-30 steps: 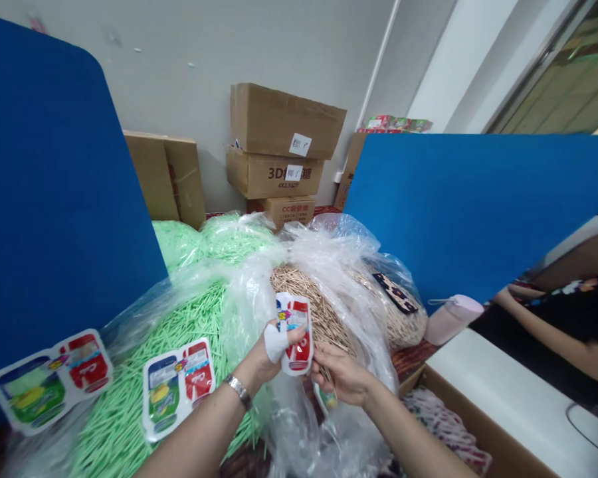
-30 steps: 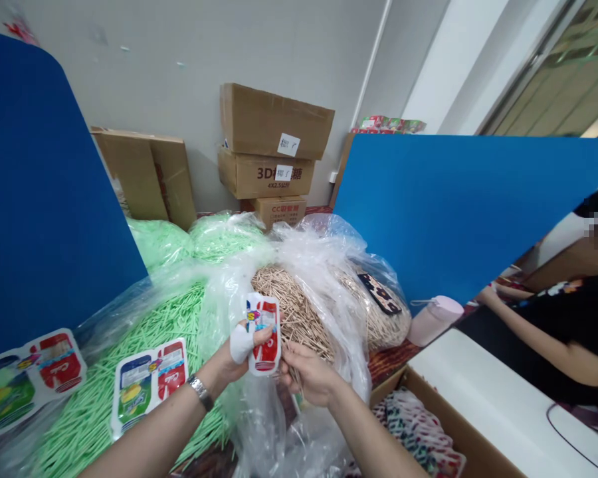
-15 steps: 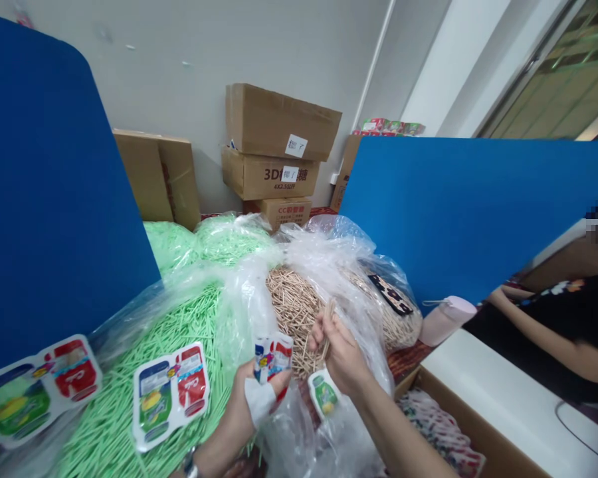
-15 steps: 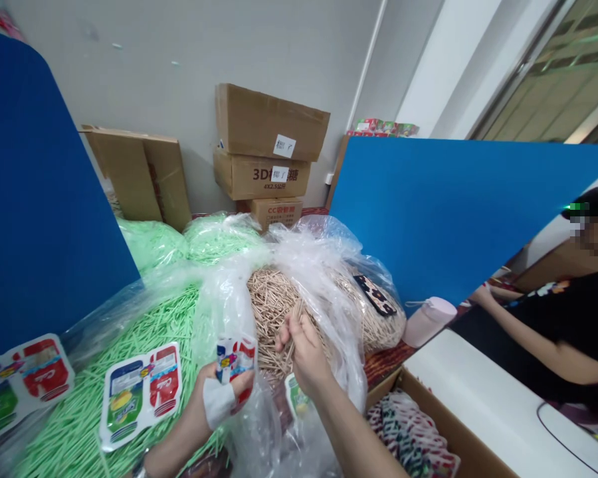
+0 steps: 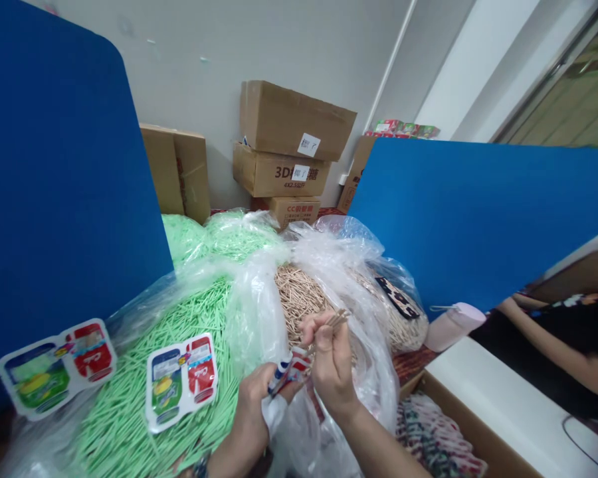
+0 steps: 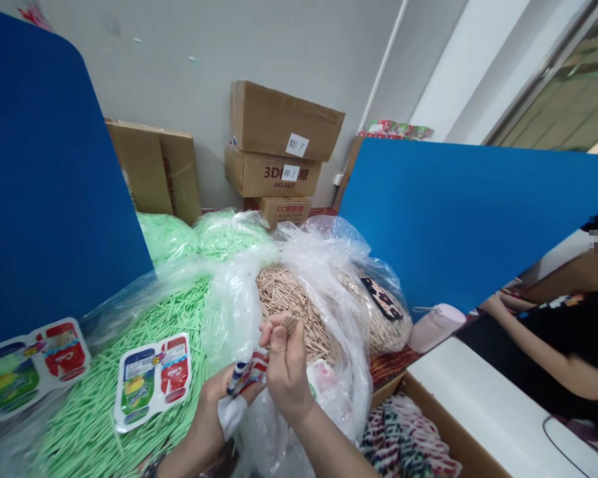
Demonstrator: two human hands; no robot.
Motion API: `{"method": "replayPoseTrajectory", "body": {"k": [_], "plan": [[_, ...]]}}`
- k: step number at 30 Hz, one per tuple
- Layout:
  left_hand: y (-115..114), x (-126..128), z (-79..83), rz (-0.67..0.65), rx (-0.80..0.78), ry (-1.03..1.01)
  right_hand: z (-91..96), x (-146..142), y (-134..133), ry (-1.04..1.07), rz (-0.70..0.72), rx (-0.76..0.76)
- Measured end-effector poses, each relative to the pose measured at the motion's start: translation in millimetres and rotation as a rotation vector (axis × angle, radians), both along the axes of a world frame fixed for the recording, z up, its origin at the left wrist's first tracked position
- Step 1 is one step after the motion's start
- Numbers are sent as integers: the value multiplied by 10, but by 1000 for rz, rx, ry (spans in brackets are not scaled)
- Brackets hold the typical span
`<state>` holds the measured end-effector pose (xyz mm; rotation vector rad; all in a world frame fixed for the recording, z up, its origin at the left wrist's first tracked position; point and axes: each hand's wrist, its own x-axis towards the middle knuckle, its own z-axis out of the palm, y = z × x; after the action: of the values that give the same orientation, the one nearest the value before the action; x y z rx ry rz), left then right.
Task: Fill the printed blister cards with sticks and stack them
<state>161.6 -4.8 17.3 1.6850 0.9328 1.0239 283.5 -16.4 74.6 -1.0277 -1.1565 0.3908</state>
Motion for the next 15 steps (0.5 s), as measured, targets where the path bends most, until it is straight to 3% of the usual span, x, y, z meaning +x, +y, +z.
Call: {"method": "replayPoseTrajectory", "body": {"k": [7,12,15], "plan": [[39,-42,3,2,-1,-102,-187,-33,-98,-229,15,-162],[71,-103,41,-29,3,-82,-125,114,-136,-343,29,-182],[75,-123,42,-32,-55,-130,-87,160,-131,-608,117,-155]]}}
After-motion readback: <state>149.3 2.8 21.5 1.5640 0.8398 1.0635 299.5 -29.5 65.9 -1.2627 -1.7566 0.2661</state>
